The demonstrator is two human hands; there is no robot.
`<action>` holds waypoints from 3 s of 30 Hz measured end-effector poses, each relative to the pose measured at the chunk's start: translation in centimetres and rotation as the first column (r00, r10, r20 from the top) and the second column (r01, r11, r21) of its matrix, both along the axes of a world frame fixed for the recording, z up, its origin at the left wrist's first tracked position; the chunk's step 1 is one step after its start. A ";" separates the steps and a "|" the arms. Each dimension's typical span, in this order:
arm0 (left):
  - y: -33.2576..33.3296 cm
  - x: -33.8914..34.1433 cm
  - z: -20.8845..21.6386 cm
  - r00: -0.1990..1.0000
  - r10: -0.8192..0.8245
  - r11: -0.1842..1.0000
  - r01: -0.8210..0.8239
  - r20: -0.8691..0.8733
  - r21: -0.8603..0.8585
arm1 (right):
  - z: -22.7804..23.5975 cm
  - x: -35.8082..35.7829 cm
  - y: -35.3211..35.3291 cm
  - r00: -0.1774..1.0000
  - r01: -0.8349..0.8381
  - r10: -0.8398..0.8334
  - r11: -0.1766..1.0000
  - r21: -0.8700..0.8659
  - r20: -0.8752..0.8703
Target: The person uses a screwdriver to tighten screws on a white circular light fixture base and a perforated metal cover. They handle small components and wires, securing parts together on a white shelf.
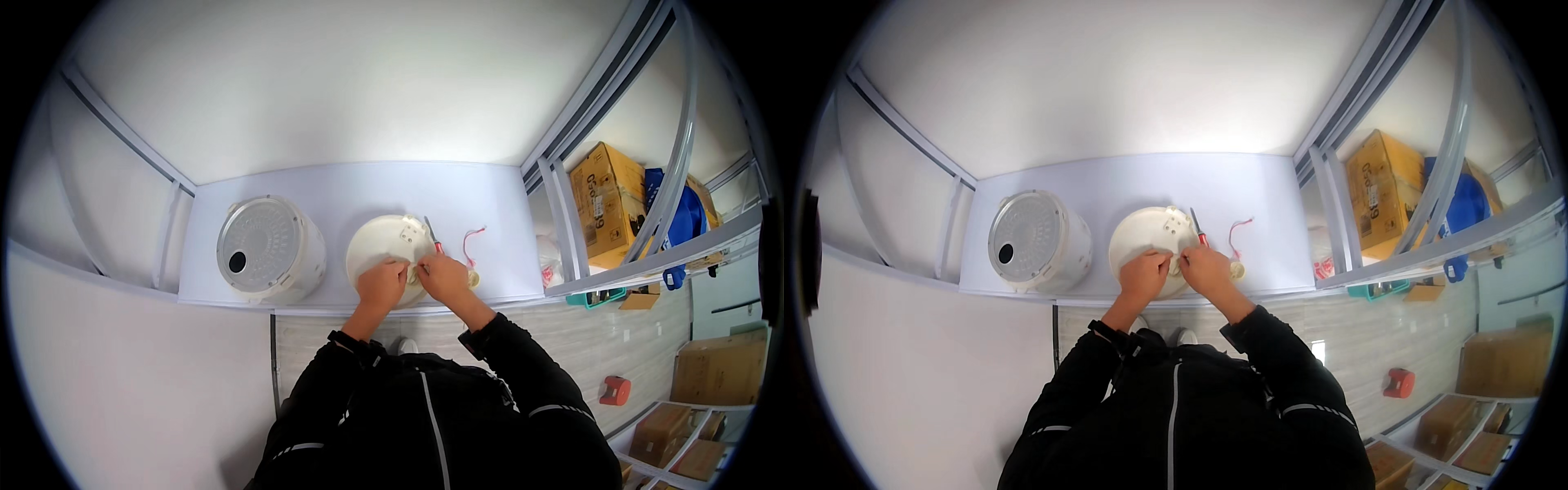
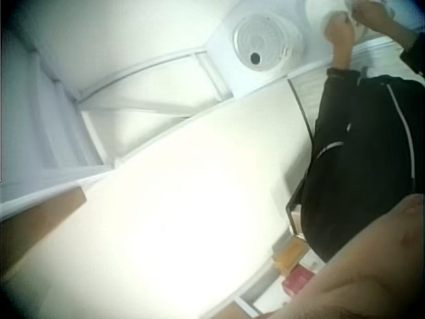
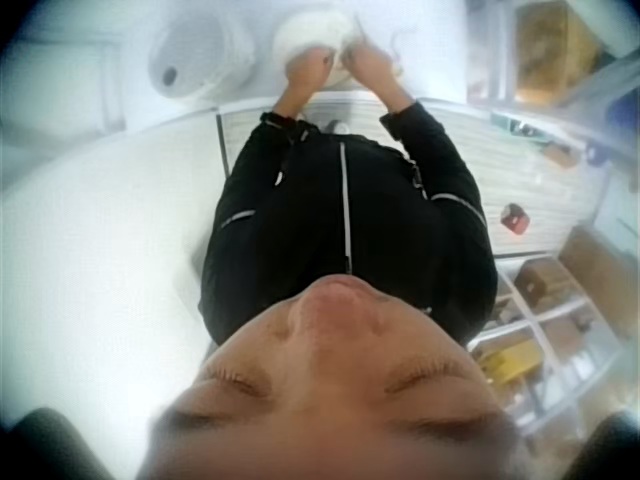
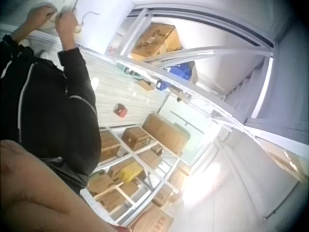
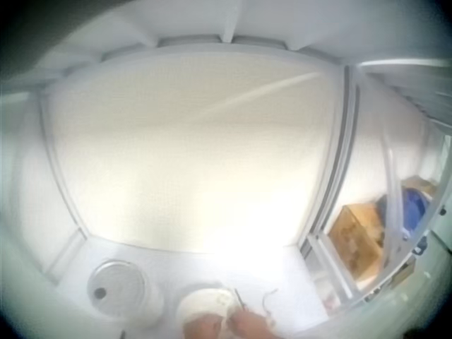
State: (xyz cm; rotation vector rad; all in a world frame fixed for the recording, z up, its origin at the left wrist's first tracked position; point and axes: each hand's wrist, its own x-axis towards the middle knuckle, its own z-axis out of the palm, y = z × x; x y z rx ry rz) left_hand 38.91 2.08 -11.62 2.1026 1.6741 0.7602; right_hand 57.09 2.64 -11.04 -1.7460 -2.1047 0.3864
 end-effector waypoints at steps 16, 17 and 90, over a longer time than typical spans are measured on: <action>0.6 -3.1 0.9 0.985 -0.155 0.976 0.166 0.080 -0.142 | 0.7 0.2 -1.8 0.971 -0.199 0.220 0.961 0.195 -0.092; 0.6 -3.3 1.4 0.980 -0.179 0.970 0.189 0.083 -0.153 | 0.7 0.1 -1.9 0.974 -0.185 0.205 0.966 0.180 -0.099; -0.9 -6.3 -0.3 0.926 0.318 0.941 -0.335 0.202 0.053 | -0.1 10.4 -4.2 0.991 0.133 -0.136 0.982 -0.136 -0.016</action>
